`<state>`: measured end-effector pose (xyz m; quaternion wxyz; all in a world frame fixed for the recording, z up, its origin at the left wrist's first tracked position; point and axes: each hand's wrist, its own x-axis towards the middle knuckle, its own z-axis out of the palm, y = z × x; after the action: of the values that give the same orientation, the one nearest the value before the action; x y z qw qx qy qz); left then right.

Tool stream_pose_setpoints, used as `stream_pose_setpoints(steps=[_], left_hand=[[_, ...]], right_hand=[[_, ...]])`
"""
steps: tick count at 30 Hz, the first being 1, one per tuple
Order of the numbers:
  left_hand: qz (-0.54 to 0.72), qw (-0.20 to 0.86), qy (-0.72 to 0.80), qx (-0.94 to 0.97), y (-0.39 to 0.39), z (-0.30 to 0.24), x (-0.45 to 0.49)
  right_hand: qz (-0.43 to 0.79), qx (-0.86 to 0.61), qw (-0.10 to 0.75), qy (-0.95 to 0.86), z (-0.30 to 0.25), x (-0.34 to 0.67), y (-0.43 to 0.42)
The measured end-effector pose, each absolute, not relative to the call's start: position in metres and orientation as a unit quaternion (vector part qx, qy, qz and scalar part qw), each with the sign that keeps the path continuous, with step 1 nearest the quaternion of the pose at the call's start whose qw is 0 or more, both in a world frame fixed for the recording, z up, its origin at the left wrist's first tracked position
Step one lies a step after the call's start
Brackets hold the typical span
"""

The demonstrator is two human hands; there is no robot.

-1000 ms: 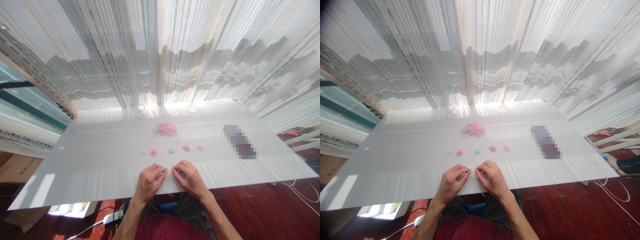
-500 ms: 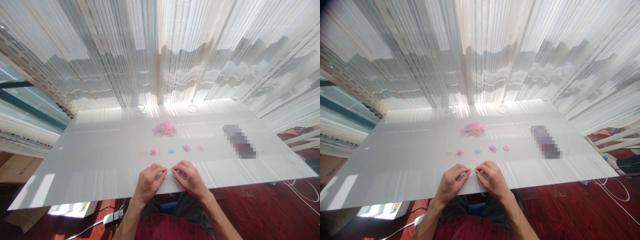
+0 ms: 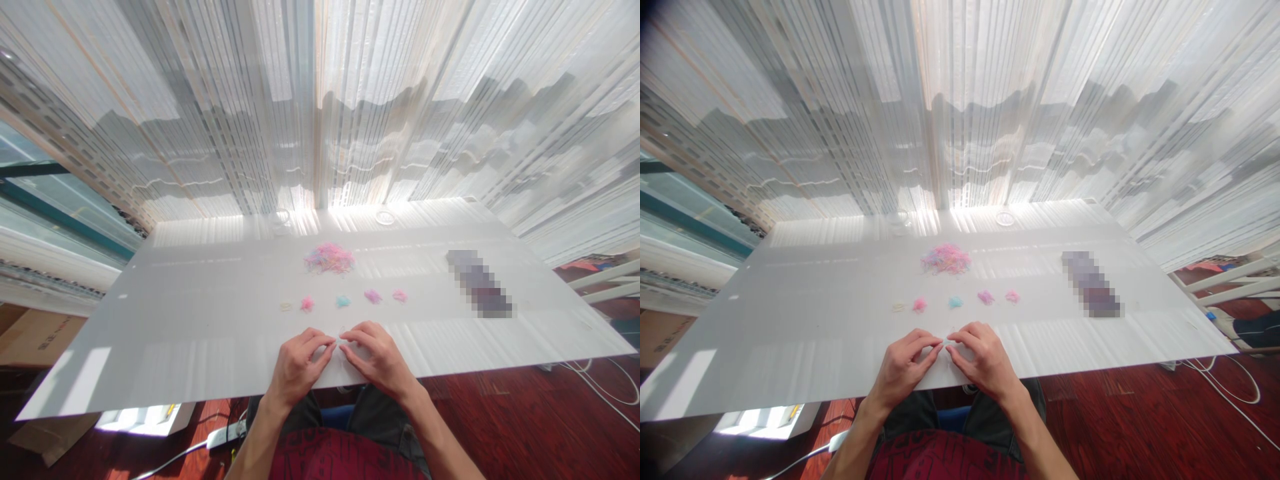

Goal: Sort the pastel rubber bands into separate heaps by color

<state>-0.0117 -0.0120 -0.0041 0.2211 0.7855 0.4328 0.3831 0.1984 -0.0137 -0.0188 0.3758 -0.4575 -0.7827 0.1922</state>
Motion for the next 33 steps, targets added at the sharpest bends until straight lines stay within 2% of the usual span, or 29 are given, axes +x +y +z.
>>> stream_pose_setpoints(steps=[33], left_hand=[[0.372,0.231,0.444,0.782,-0.0126,-0.0032,-0.011]], right_hand=[[0.218,-0.461,0.381,-0.771,-0.0146,0.1973,-0.0132]])
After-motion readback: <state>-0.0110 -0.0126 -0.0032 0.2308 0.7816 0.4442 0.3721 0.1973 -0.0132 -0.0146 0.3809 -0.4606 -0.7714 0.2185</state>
